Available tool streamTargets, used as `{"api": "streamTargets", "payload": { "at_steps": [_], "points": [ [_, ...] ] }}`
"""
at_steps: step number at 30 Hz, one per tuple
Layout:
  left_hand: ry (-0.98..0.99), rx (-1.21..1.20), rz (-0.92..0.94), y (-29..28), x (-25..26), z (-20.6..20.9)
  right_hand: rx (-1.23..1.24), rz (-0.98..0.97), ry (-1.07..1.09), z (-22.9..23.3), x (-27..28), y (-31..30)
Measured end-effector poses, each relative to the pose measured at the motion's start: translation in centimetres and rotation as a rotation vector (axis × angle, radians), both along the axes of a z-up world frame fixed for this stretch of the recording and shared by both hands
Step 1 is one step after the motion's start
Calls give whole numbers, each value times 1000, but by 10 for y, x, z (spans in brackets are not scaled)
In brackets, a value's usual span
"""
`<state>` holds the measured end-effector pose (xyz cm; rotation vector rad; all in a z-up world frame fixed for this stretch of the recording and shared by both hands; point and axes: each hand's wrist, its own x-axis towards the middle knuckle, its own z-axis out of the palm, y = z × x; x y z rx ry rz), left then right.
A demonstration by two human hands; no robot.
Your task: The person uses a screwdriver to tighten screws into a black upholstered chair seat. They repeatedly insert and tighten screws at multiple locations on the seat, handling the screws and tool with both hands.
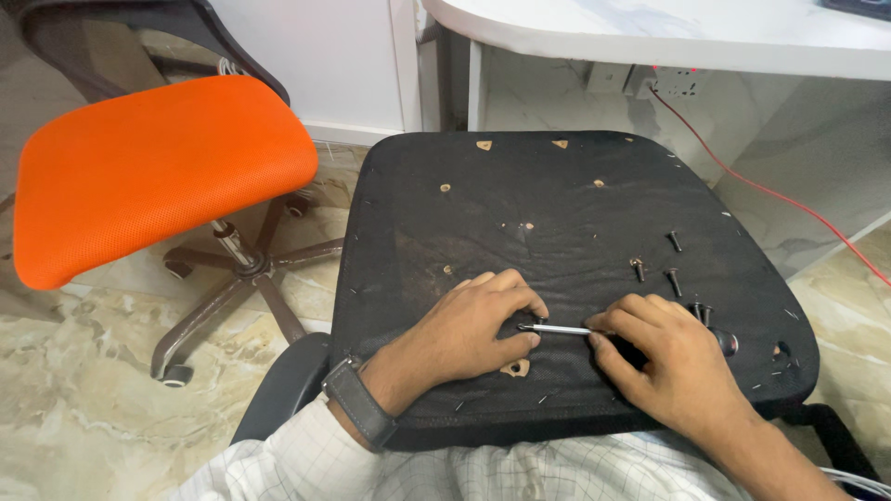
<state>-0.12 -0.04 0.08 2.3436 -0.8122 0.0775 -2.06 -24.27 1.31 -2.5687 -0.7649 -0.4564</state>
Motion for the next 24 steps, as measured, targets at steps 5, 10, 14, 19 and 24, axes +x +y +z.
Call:
{"api": "streamTargets", "payload": {
  "at_steps": [5, 10, 14, 19, 24],
  "points": [
    [17, -2, 3, -1, 0, 0, -6, -11, 36, 0, 1, -1],
    [-10, -6, -6, 1, 0, 0, -10, -14, 15, 0, -1, 0],
    [-19, 15, 2, -1, -2, 1, -13, -43, -8, 2, -2, 2],
    [-97, -27, -39, 0, -6, 4, -131, -138, 6, 6, -6, 2],
    [99, -22, -39, 1, 0, 15, -117, -247, 29, 13, -2, -10]
  ]
}}
